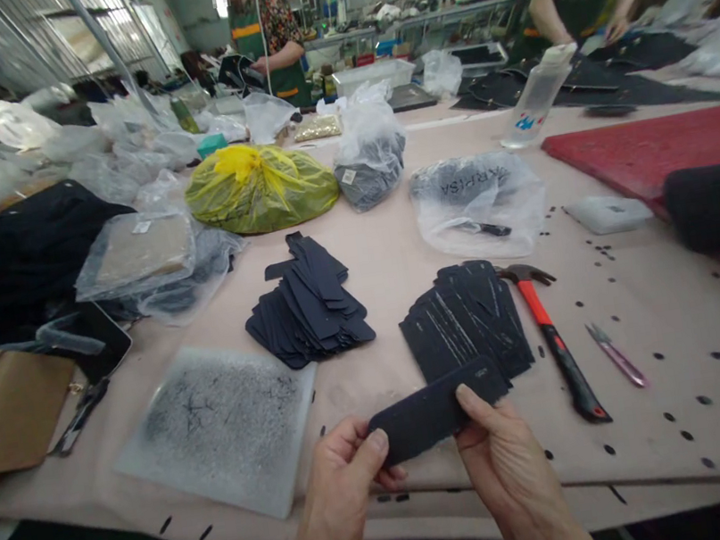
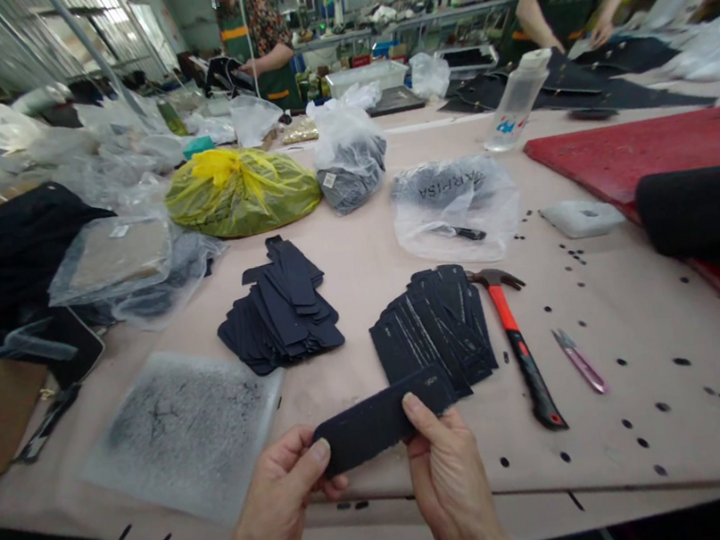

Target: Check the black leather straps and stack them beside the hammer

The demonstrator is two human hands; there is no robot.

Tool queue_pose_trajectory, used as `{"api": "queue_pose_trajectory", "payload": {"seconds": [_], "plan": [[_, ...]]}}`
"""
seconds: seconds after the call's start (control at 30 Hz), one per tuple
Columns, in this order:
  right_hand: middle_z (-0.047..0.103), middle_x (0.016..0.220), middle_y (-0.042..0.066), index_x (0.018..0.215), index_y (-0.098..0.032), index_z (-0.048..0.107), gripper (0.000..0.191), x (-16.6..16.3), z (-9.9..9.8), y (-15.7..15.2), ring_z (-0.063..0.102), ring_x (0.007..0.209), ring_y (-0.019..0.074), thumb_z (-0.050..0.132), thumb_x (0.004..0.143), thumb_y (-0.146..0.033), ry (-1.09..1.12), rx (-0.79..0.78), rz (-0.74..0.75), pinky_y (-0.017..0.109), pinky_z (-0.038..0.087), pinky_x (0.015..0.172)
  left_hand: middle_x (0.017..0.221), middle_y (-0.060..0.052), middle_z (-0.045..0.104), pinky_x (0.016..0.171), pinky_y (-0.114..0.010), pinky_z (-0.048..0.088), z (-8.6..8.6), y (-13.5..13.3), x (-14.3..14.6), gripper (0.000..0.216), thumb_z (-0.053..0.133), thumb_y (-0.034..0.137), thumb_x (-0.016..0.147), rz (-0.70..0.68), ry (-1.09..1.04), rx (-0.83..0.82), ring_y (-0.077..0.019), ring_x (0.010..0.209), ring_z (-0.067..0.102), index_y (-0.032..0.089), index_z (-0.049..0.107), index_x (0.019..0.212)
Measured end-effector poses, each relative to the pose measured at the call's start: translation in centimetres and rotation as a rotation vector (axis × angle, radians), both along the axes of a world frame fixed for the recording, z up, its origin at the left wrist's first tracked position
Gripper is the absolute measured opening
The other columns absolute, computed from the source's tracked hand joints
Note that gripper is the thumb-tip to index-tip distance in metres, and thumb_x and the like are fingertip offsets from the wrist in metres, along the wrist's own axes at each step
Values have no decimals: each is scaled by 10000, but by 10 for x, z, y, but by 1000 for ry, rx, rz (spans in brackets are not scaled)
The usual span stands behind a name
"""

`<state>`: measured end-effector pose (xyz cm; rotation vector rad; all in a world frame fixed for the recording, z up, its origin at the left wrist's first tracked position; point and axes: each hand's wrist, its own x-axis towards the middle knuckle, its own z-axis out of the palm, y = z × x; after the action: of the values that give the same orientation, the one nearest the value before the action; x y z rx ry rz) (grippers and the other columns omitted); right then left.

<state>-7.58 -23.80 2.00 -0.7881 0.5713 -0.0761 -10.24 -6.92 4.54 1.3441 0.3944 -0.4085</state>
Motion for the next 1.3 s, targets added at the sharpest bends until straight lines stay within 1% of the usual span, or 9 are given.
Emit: {"api": "queue_pose_trajectory", "payload": {"seconds": [0.1, 0.17, 0.3, 0.37, 0.47, 0.63, 0.77, 0.87, 1.3], "plan": [[716, 880, -16, 912, -236, 715, 232, -4, -8, -28, 635, 872, 177, 772, 739, -380, -47, -83, -22, 312, 510, 840, 577, 16, 562, 527, -197, 392, 3, 10, 7, 287, 598, 404, 860, -6, -75, 75, -85, 502, 483, 121, 637, 833], [718, 893, 0, 934, -245, 719, 287, -1, -6, -53, 627, 882, 191, 748, 746, -460, -38, -303, 15, 292, 505, 796, 545, 24, 520, 497, -187, 360, 7, 17, 12, 319, 585, 423, 867, -42, -98, 108, -76, 483, 446, 123, 630, 767], [698, 1087, 56, 1042, -230, 720, 327, 6, 21, -74, 580, 1055, 267, 714, 781, -427, -78, -847, 579, 340, 445, 901, 538, 21, 493, 465, -190, 326, 8, 20, 17, 383, 564, 449, 876, -161, -107, 123, -76, 471, 435, 134, 581, 659], [695, 1055, 41, 1031, -223, 719, 268, 6, 39, -61, 590, 993, 248, 664, 815, -372, -194, -866, 891, 327, 440, 872, 557, 17, 501, 456, -193, 321, 5, 17, 18, 382, 559, 455, 883, -215, -103, 108, -79, 476, 440, 136, 581, 675], [663, 774, 7, 930, -174, 710, 188, 5, 49, -29, 551, 674, 154, 591, 839, -288, -177, -606, 1171, 247, 411, 608, 549, 22, 488, 448, -193, 311, 1, 11, 19, 383, 554, 465, 888, -233, -84, 74, -78, 474, 421, 135, 580, 695], [553, 642, -24, 894, -132, 667, 201, -4, 27, -2, 397, 511, 88, 647, 774, -292, -96, -198, 1067, 212, 299, 485, 671, -4, 573, 498, -215, 410, 0, 8, 23, 244, 554, 375, 896, -183, -165, 213, -114, 558, 510, 144, 632, 913], [528, 604, -35, 850, -140, 637, 200, -11, 15, 2, 403, 502, 95, 679, 717, -283, 16, -128, 930, 216, 307, 483, 935, -65, 623, 778, -336, 483, 5, 9, 18, 88, 576, 160, 864, -56, -763, 765, -197, 877, 595, 184, 654, 897], [539, 624, -26, 839, -134, 649, 197, -12, 18, 4, 419, 532, 103, 677, 714, -284, 14, -141, 867, 222, 319, 502, 903, -65, 619, 804, -378, 439, 10, 8, 13, 171, 534, 68, 867, -205, -1071, 1036, -209, 878, 577, 184, 660, 862], [475, 640, -32, 746, -152, 635, 121, -15, 17, -2, 376, 596, 122, 626, 786, -266, -167, -291, 796, 249, 321, 557, 909, -81, 637, 763, -321, 500, 17, -3, 14, 194, 462, 78, 919, -382, -897, 773, -186, 856, 606, 149, 629, 987]]}}
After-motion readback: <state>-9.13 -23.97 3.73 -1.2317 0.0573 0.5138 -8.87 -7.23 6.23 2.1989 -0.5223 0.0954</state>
